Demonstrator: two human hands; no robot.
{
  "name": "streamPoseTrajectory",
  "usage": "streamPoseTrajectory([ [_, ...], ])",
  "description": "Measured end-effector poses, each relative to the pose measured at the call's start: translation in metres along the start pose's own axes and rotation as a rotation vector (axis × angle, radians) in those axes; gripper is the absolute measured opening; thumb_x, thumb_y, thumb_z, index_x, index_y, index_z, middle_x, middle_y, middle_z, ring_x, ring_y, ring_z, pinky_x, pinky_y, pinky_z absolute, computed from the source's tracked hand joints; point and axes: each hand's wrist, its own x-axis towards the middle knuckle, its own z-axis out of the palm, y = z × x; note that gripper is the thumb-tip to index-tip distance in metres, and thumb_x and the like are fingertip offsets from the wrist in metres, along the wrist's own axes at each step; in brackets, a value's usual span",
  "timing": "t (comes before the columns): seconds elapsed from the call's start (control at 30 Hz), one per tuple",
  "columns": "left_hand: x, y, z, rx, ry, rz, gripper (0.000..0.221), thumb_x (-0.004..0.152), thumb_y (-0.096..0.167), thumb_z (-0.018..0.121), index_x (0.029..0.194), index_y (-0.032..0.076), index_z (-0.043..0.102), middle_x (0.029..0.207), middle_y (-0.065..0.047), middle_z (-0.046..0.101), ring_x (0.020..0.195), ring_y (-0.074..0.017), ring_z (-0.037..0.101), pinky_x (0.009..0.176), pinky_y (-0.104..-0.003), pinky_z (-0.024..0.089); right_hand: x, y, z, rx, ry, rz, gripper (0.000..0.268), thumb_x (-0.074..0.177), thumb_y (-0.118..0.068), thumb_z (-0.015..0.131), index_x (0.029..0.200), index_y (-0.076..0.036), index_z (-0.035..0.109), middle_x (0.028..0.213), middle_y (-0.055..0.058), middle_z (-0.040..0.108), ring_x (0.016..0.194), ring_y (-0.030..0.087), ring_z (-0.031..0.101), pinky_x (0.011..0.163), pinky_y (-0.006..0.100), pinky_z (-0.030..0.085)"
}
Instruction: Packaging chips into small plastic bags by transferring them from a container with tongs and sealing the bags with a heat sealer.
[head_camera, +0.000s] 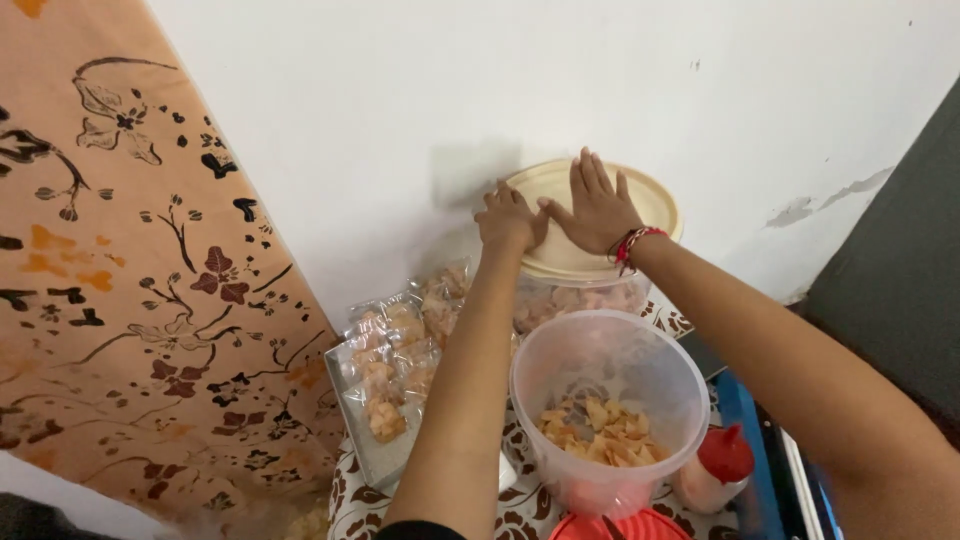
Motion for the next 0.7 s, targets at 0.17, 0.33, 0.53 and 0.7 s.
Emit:
streamPoseTrajectory([
  [0.17,-0.039,0.008,-0.036,-0.106,-0.088,-0.037,0.107,0.098,0.083,0.015,0.172,0.006,0.018,0.183,-0.011,0.006,0.163,-0.0384,0.012,0.123,-0.058,0.029,0.005,0.034,-0.06,0.072,0.245,0.012,0.112,0.101,-0.08,0.019,0.169,0.007,0.011,0.18,0.022,0.002,0.167,0.033,0.001,0.13,0.064,0.0],
  [0.33,-0.053,0.007,-0.043,-0.071,-0.015,-0.004,0.101,0.103,0.08,0.019,0.169,0.006,0.034,0.18,-0.016,0.022,0.161,-0.0398,0.028,0.12,-0.061,0.039,0.011,0.084,0.018,-0.184,-0.103,0.239,0.11,0.099,-0.091,0.018,0.173,-0.01,0.025,0.184,0.006,0.012,0.169,0.022,0.009,0.134,0.062,0.011],
  [0.53,-0.056,0.007,-0.051,-0.062,-0.038,0.013,0.105,0.101,0.084,0.018,0.17,0.006,0.033,0.18,-0.015,0.021,0.161,-0.0392,0.028,0.121,-0.057,0.039,0.017,0.067,-0.056,-0.072,0.201,0.208,0.116,0.098,-0.092,0.023,0.175,-0.005,0.017,0.184,0.012,0.003,0.17,0.026,0.003,0.136,0.061,0.004],
  [0.7,-0.042,0.004,-0.035,-0.043,-0.039,0.005,0.108,0.098,0.087,0.018,0.171,0.008,0.031,0.18,-0.014,0.02,0.161,-0.04,0.026,0.12,-0.06,0.037,0.004,0.107,0.003,-0.128,-0.08,0.192,0.127,0.089,-0.102,0.028,0.172,-0.006,0.027,0.18,0.013,0.028,0.165,0.028,0.029,0.134,0.057,0.023],
])
